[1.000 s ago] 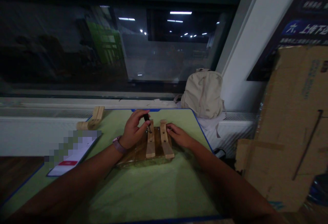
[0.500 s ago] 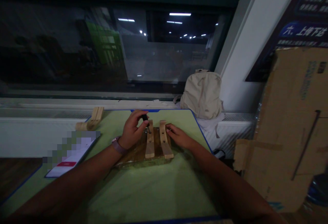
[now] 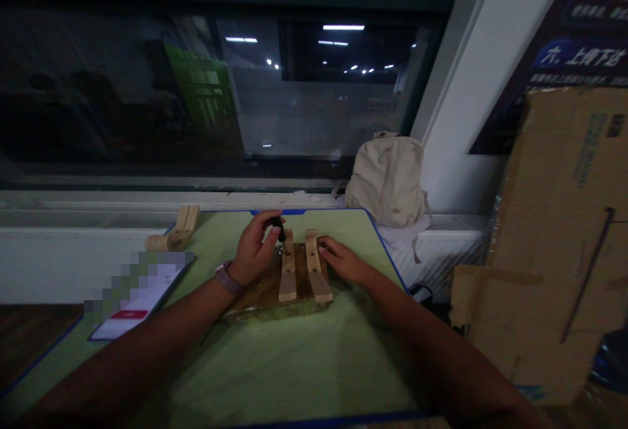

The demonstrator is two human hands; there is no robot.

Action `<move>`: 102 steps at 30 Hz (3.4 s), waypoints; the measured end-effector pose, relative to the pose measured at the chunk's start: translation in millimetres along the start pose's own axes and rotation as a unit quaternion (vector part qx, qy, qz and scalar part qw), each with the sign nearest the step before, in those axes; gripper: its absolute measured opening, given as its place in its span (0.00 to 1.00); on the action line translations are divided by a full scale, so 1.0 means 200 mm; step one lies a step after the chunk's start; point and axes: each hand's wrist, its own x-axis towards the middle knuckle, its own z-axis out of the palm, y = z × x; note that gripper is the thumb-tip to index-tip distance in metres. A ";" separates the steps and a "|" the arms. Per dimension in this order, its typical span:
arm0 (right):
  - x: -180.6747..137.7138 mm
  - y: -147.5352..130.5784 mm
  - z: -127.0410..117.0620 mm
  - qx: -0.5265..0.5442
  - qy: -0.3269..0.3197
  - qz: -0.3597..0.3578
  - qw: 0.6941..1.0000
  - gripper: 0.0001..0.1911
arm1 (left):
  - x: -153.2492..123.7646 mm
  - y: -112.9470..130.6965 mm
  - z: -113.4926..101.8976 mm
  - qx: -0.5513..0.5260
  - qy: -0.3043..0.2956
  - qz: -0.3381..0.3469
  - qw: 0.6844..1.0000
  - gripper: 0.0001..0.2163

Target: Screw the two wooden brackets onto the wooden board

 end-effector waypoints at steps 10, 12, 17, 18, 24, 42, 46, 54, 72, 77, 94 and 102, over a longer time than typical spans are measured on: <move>0.00 0.01 0.00 -0.014 0.002 -0.001 1.000 0.25 | -0.01 -0.01 0.01 -0.009 0.012 -0.043 0.999 0.14; 0.00 0.02 0.00 -0.016 0.002 0.004 1.000 0.25 | -0.02 -0.01 0.02 -0.042 0.010 -0.063 0.997 0.14; 0.00 0.01 0.00 0.000 0.004 0.007 1.000 0.26 | 0.00 0.00 0.01 -0.006 0.002 -0.021 1.000 0.13; -0.01 0.00 0.01 0.002 0.003 0.008 1.000 0.26 | 0.00 0.00 0.01 0.012 0.009 -0.006 1.000 0.13; -0.01 -0.02 0.01 0.003 0.006 0.008 1.000 0.25 | 0.00 0.01 0.02 0.014 -0.001 -0.031 0.999 0.13; -0.01 0.00 0.00 -0.015 0.006 -0.005 1.000 0.24 | -0.02 -0.01 0.02 0.000 -0.005 -0.044 0.999 0.19; -0.01 0.00 0.00 -0.011 0.000 0.001 1.000 0.25 | -0.01 -0.01 0.01 -0.004 -0.012 -0.022 1.000 0.16; 0.00 0.02 0.00 0.001 -0.004 -0.007 1.000 0.26 | 0.02 0.01 -0.01 0.065 0.026 0.022 0.997 0.12; 0.00 0.04 0.00 -0.002 -0.005 -0.014 1.000 0.25 | 0.01 0.00 0.00 0.043 0.061 0.033 0.997 0.09; 0.00 0.05 0.01 0.001 0.004 -0.016 1.000 0.24 | -0.01 0.03 0.00 -0.005 0.006 -0.013 1.000 0.15; 0.00 0.02 0.01 0.010 0.004 -0.005 1.000 0.27 | 0.00 0.05 -0.01 0.058 -0.003 0.005 0.998 0.13; 0.00 0.02 0.00 0.004 0.005 -0.004 1.000 0.24 | 0.02 0.04 -0.01 0.078 0.023 0.058 0.995 0.11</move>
